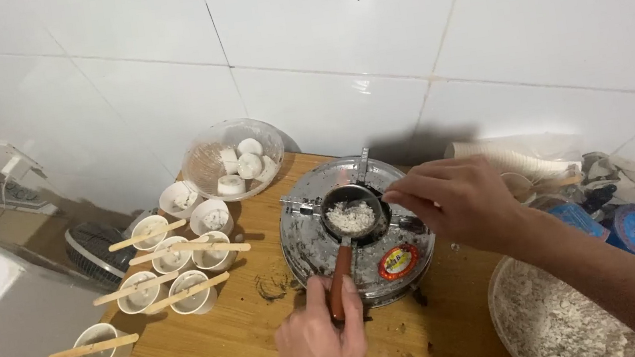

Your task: Transferring wax flakes into a small pot on a portable stove and stirring them as they melt.

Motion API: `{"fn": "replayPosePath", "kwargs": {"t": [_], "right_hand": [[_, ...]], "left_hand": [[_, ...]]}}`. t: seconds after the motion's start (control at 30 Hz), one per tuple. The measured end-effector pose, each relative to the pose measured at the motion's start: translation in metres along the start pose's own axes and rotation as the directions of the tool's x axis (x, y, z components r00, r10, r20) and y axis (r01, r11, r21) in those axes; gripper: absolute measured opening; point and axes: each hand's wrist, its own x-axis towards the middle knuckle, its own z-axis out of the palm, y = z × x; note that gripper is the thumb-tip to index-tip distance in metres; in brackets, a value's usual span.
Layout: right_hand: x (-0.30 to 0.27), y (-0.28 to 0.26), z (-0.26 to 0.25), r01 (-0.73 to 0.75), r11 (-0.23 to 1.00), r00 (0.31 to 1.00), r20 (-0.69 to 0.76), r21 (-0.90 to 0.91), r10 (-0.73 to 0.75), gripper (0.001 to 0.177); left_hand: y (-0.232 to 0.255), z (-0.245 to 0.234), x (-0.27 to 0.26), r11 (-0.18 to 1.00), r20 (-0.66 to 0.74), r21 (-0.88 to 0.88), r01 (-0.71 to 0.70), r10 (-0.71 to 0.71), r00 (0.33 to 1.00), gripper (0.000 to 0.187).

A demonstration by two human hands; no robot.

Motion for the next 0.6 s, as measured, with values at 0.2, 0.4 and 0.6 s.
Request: {"fn": "replayPosePath", "kwargs": {"t": [0.2, 0.4, 0.6], "right_hand": [[0.008, -0.024, -0.028, 0.066, 0.995, 0.996, 0.071, -0.071, -0.061, 0.009], [-0.001, -0.059, -0.012, -0.063, 0.968, 0.990, 0.109, -0.241, 0.092, 0.016], [0.003, -0.075, -0.010, -0.348, 0.915, 0.937, -0.102, -0.202, 0.334, 0.015]], "left_hand": [[-0.015, 0.010, 0.005, 0.996, -0.108, -0.004, -0.089, 0.088, 0.990, 0.030], [-0.021, 0.009, 0.008, 0.987, -0.104, -0.014, -0.162, 0.160, 0.982, 0.031], [-0.024, 0.011, 0.009, 0.991, -0.034, -0.079, -0.105, 0.103, 0.994, 0.045]]}}
